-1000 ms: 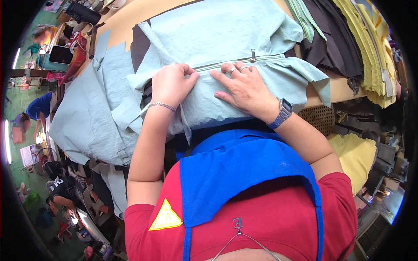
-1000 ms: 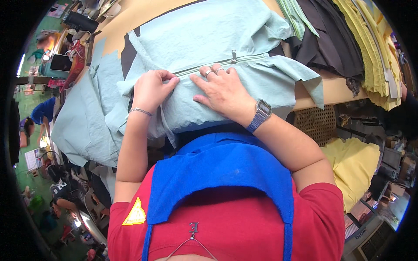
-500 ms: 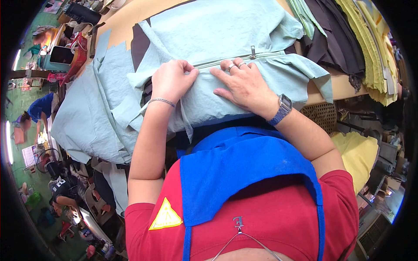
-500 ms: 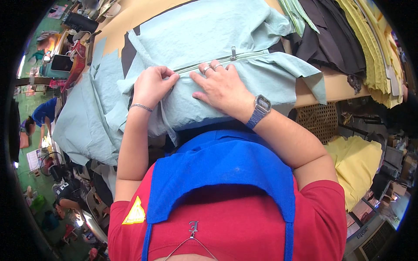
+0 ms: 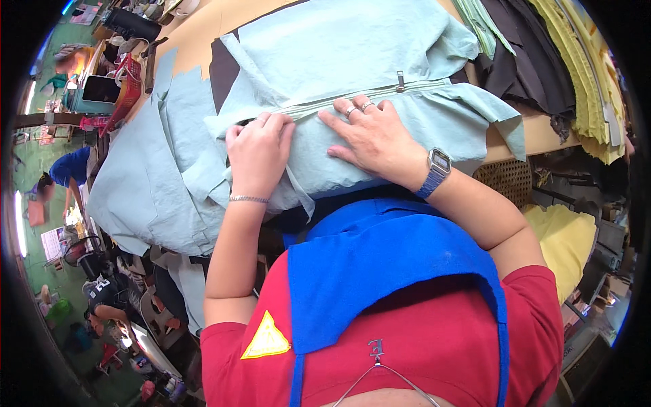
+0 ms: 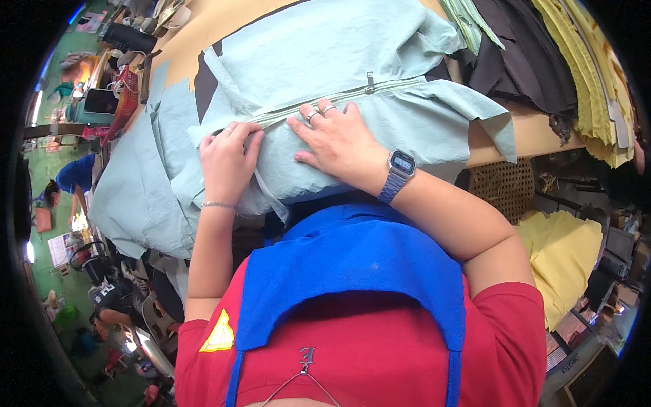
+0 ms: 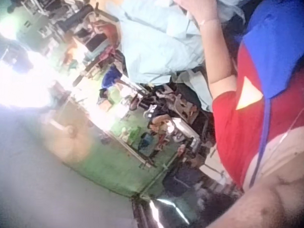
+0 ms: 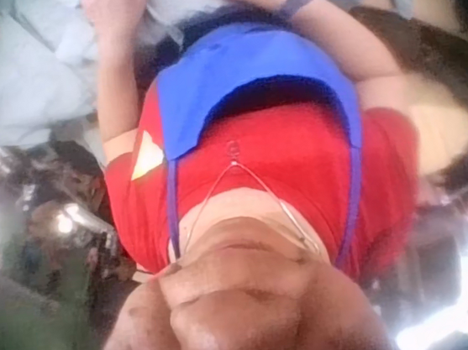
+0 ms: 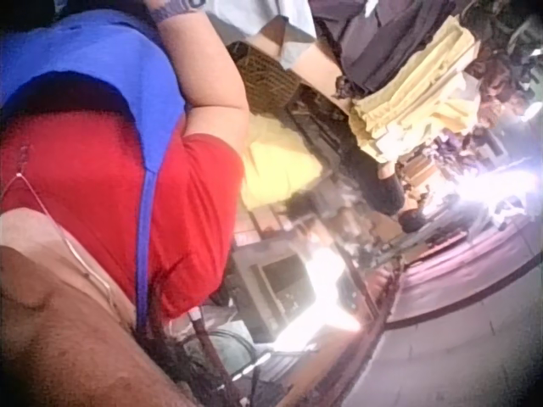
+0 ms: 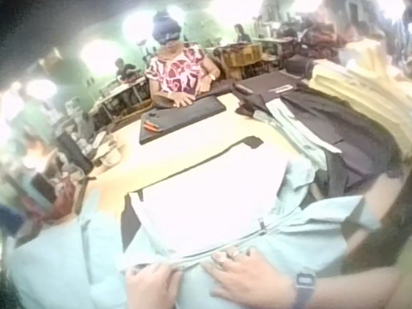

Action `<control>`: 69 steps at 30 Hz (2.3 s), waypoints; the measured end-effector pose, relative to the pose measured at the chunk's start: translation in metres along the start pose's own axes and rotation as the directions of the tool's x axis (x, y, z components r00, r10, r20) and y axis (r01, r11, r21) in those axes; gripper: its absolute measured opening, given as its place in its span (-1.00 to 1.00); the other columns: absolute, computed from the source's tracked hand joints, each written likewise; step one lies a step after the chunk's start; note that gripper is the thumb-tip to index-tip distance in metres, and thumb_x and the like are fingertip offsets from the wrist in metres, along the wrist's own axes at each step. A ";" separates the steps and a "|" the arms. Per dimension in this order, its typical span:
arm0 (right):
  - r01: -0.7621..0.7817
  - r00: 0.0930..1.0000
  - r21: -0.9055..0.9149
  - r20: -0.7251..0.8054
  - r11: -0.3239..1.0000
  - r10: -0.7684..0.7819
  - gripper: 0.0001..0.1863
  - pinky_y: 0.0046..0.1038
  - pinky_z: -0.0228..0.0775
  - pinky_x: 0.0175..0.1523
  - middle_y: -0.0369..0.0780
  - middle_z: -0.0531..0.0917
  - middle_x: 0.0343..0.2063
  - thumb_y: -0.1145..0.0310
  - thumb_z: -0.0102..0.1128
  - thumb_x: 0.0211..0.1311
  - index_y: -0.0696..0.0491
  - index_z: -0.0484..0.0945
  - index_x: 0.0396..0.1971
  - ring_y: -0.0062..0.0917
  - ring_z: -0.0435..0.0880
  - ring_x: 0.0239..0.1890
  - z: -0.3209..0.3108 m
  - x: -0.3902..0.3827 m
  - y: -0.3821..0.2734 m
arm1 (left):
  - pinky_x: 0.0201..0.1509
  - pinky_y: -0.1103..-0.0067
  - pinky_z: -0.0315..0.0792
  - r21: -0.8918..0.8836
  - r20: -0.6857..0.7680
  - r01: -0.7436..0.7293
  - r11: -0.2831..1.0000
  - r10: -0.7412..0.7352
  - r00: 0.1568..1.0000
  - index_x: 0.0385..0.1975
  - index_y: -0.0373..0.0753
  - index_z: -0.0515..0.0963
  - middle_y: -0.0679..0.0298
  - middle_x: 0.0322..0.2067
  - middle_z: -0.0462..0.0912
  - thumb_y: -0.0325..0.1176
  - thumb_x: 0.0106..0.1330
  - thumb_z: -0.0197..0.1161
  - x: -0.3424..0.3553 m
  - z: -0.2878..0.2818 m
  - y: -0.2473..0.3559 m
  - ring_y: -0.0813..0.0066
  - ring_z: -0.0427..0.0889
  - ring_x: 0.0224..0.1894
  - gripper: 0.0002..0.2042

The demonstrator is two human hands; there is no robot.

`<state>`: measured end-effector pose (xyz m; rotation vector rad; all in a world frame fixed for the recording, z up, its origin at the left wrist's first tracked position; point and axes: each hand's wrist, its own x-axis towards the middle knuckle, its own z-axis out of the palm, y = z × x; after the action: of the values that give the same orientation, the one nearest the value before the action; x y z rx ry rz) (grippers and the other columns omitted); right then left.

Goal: The person places a fabric piece with a zipper onto the work surface and repeatedly positions and aligns lining fabric panels along the zipper by hand.

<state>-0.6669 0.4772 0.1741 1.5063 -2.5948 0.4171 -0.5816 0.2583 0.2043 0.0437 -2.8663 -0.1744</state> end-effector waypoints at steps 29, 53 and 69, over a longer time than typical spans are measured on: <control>0.011 0.999 0.019 -0.036 1.000 -0.010 -0.34 -0.24 0.32 -0.01 -0.21 0.58 0.13 -0.07 0.34 0.27 -0.11 0.51 0.32 -0.34 0.53 0.12 -0.003 0.002 -0.002 | -0.13 0.31 0.62 -0.173 0.190 0.158 0.972 -0.125 0.974 0.02 -0.07 0.73 0.21 -0.18 0.72 -0.17 0.42 0.30 -0.007 -0.004 -0.029 0.16 0.75 -0.24 -0.73; 0.007 1.000 -0.025 0.009 1.000 -0.007 -0.41 -0.27 0.42 -0.08 -0.21 0.59 0.10 -0.08 0.32 0.30 -0.11 0.53 0.24 -0.34 0.57 0.10 -0.005 0.011 -0.001 | -0.09 0.36 0.61 -0.292 0.175 0.436 0.851 -0.400 0.900 -0.21 -0.09 0.80 0.17 -0.26 0.83 -0.05 0.37 0.36 0.002 0.006 -0.029 0.17 0.81 -0.18 -0.74; 0.095 0.995 -0.010 -0.017 0.995 -0.095 -0.31 -0.24 0.37 -0.03 -0.21 0.56 0.16 -0.17 0.26 0.31 -0.10 0.51 0.33 -0.37 0.55 0.12 0.012 0.023 -0.015 | -0.05 0.29 0.56 -0.044 0.086 0.237 0.971 -0.232 0.969 -0.16 -0.10 0.70 0.21 -0.21 0.80 -0.31 0.27 0.33 -0.010 -0.011 -0.021 0.16 0.78 -0.21 -0.82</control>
<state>-0.6650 0.4472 0.1703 1.6081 -2.4955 0.4065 -0.5688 0.2369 0.2100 0.3746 -2.9280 -0.3059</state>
